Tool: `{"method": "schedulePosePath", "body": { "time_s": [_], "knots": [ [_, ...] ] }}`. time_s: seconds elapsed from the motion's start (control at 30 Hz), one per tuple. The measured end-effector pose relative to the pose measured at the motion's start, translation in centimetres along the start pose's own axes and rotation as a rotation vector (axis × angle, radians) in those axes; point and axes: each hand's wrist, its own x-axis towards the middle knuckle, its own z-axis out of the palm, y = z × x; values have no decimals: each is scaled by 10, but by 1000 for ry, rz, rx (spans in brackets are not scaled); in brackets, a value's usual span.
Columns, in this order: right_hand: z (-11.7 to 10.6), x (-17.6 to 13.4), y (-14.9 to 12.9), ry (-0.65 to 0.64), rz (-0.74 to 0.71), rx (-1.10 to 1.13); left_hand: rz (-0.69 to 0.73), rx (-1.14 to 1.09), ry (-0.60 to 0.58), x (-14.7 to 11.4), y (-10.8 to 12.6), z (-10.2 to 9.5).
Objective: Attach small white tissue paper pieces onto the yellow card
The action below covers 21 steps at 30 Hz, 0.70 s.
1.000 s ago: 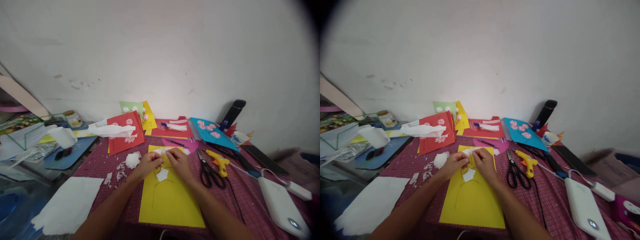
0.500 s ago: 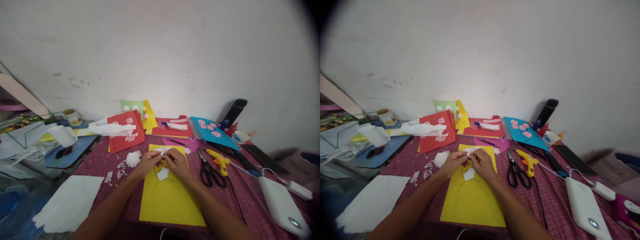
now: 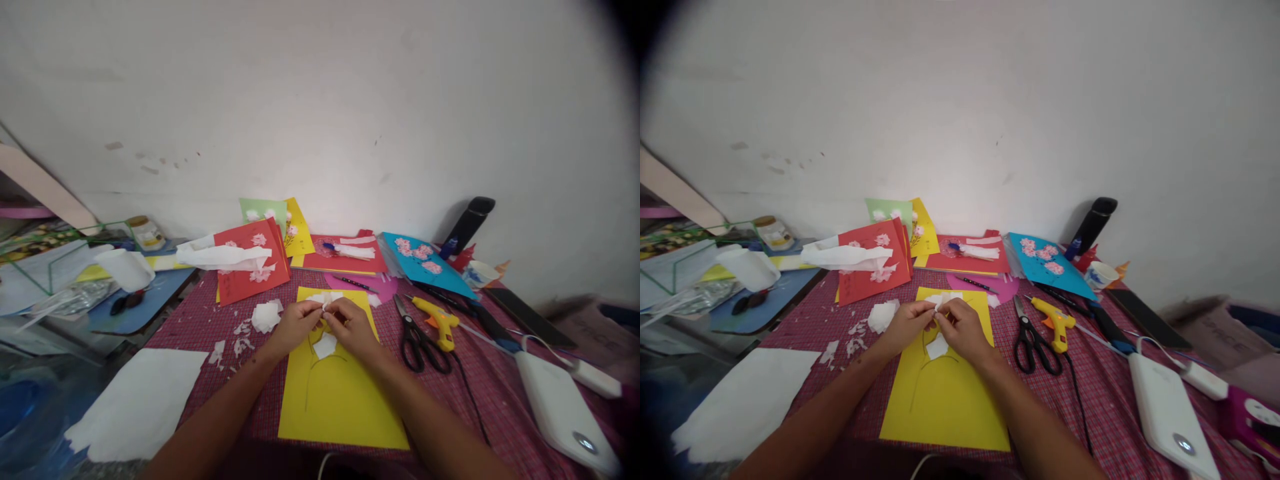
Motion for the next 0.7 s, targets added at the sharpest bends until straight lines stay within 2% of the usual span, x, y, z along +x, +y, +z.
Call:
{"method": "schedulePosePath", "body": {
  "time_s": [0.23,0.7],
  "knots": [
    [2,1,6,18,60,31,-9,13,-6,-1,4,0],
    [2,2,5,-23,133,114,-3,44,-32,0,-5,-1]
  ]
}}
